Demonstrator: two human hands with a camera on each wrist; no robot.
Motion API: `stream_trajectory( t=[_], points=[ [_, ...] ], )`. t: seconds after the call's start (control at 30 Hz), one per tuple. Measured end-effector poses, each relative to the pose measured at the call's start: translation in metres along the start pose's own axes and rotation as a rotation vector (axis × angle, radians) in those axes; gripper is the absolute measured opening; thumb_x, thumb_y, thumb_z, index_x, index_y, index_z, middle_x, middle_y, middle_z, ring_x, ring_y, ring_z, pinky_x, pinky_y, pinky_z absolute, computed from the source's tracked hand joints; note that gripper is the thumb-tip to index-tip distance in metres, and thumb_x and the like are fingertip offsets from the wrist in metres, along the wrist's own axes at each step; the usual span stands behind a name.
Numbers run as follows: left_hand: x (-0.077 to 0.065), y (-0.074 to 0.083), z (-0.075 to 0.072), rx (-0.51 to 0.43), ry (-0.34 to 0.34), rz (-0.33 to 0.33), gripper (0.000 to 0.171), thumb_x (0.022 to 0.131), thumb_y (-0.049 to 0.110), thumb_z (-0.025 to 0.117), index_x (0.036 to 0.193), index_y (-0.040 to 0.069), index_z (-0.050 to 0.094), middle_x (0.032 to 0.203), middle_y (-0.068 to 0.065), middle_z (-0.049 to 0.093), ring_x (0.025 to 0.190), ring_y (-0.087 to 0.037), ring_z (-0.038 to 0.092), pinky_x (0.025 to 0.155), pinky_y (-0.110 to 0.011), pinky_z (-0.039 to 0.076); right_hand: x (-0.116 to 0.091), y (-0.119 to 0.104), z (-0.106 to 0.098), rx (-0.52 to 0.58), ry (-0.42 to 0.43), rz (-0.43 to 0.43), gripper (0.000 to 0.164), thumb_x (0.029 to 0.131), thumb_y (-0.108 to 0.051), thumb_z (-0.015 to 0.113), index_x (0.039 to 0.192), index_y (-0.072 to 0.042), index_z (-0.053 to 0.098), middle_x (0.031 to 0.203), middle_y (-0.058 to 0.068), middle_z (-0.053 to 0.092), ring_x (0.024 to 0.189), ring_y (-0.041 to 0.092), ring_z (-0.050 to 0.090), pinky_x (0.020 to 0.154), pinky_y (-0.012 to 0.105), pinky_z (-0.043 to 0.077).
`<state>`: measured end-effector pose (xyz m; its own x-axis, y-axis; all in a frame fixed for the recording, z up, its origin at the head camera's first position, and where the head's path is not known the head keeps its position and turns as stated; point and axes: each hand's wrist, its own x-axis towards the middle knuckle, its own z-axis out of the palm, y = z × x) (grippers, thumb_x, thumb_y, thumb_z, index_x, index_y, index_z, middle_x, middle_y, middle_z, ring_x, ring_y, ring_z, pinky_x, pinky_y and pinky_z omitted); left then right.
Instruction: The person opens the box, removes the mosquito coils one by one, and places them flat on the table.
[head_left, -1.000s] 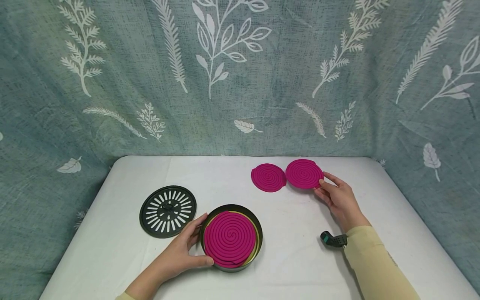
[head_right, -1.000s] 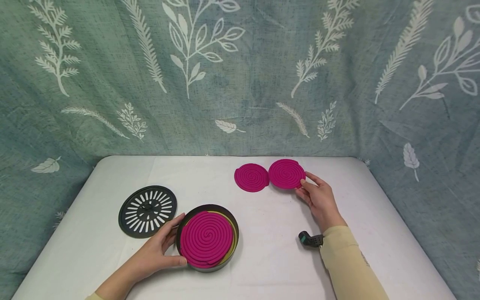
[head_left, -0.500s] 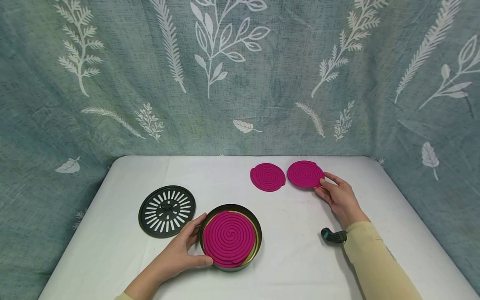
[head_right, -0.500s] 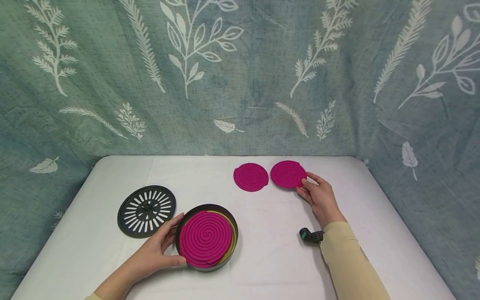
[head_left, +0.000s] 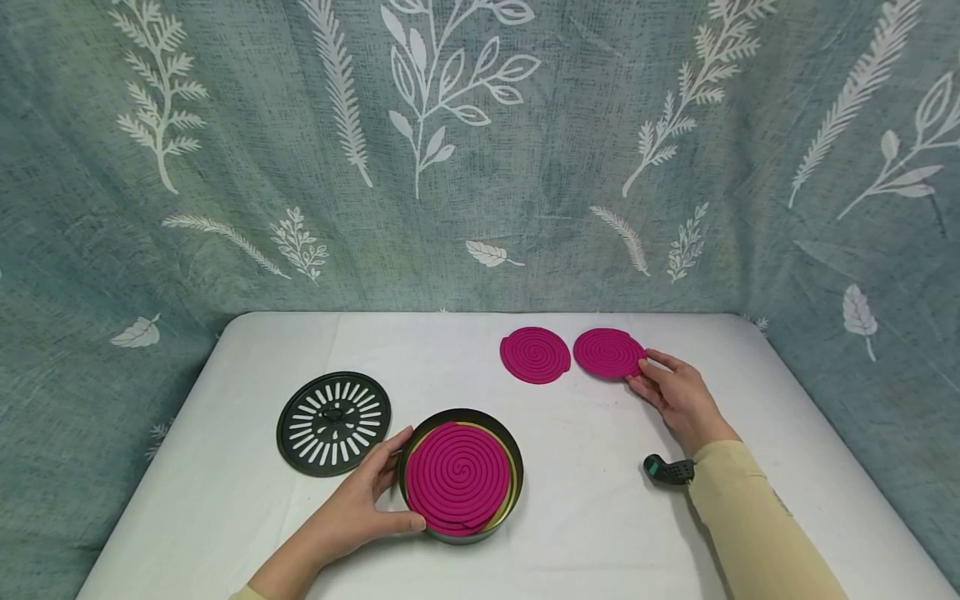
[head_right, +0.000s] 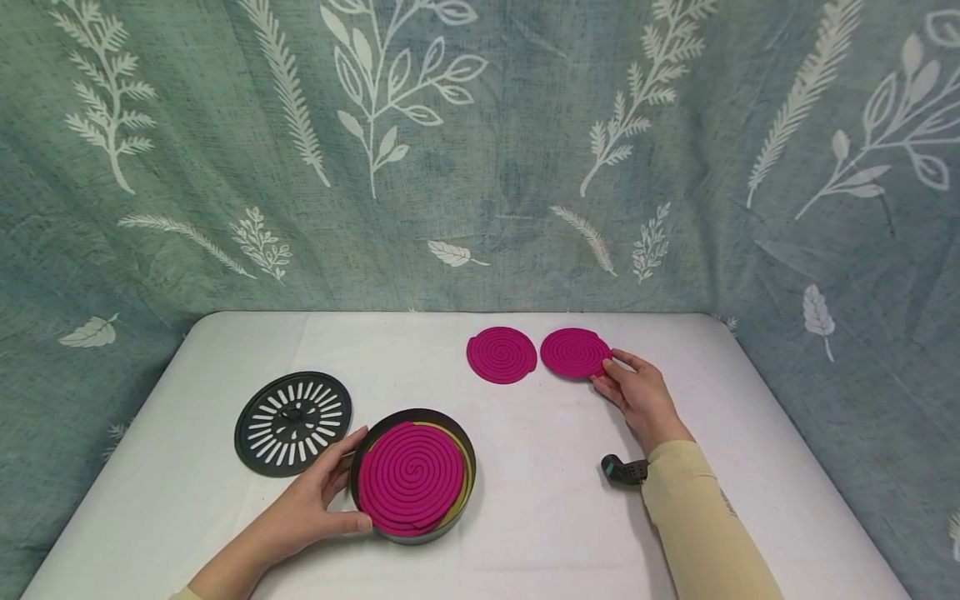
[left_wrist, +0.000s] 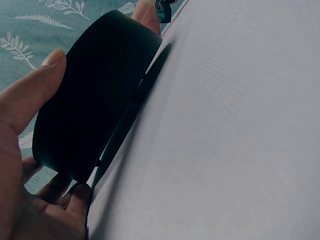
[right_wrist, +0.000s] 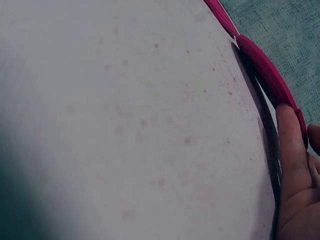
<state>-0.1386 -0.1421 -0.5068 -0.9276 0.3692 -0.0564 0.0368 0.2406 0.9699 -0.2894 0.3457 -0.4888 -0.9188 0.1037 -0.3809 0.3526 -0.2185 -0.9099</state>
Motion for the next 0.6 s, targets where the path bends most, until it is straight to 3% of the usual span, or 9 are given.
stream_trajectory(
  t=[0.37, 0.6],
  points=[
    [0.000, 0.000, 0.000, 0.001, 0.002, -0.008, 0.115, 0.063, 0.030, 0.095, 0.156, 0.021, 0.028, 0.158, 0.000, 0.027, 0.143, -0.022, 0.032, 0.117, -0.028, 0.027, -0.004, -0.001, -0.005, -0.039, -0.093, 0.019, 0.068, 0.103, -0.021, 0.054, 0.158, -0.004, 0.016, 0.120, 0.010, 0.057, 0.105, 0.017, 0.066, 0.101, 0.033, 0.051],
    [0.000, -0.002, 0.001, 0.003, 0.006, 0.006, 0.115, 0.063, 0.031, 0.095, 0.156, 0.022, 0.028, 0.158, -0.001, 0.027, 0.142, -0.023, 0.033, 0.117, -0.029, 0.028, -0.012, -0.005, -0.007, -0.060, -0.102, 0.028, 0.071, 0.104, -0.023, 0.053, 0.159, -0.006, 0.012, 0.127, 0.011, 0.054, 0.109, 0.017, 0.064, 0.102, 0.032, 0.050]
  ],
)
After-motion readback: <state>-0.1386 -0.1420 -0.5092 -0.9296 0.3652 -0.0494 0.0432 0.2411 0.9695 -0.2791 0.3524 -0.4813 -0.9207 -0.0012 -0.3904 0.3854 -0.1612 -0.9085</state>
